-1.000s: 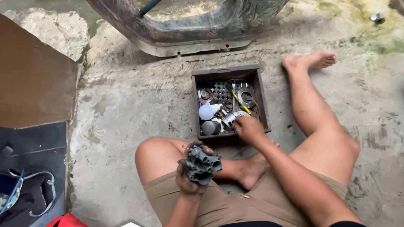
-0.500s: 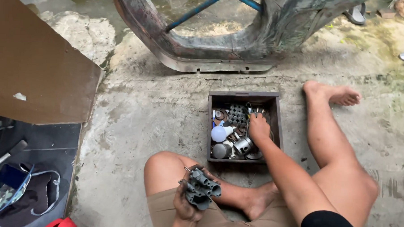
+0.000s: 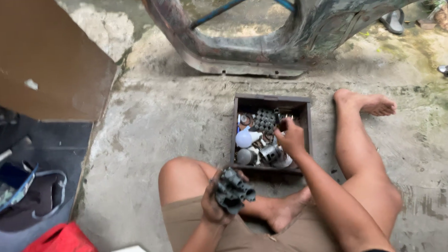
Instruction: A person sits on the floor disassembling a motorcycle carburetor using a screwdriver and placing parts into a small box.
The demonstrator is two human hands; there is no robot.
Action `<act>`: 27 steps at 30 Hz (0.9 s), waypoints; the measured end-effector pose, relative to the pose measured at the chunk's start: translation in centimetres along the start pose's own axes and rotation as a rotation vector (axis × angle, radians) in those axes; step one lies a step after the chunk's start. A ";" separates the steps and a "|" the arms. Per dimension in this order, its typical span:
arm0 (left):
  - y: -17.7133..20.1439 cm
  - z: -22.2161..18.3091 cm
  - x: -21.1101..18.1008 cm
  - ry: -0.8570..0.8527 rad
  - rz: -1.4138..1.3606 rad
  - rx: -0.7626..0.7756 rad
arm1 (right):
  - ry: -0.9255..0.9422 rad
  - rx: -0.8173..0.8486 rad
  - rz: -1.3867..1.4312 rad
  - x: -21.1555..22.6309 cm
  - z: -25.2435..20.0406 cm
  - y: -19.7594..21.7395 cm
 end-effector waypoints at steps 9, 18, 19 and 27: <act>-5.0 7.9 4.7 -0.059 -0.186 0.120 | 0.343 -0.026 0.300 10.5 -14.8 18.2; -14.8 9.8 4.4 0.072 0.048 0.491 | 0.355 -0.068 -0.364 20.4 -14.1 25.5; -14.6 9.4 4.4 0.075 0.045 0.495 | 0.352 -0.071 -0.367 20.2 -14.6 25.0; -14.1 6.7 3.0 0.004 0.158 0.436 | 0.353 -0.051 -0.256 18.0 -14.4 24.5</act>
Point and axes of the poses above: each hand's wrist, its own z-axis towards the middle knuckle, its own y-axis out of the back of the hand, x = y × z, the point moved 10 cm from there along z, towards the middle knuckle, and after that the axes turned 13 degrees about x, right-handed, at the moved point
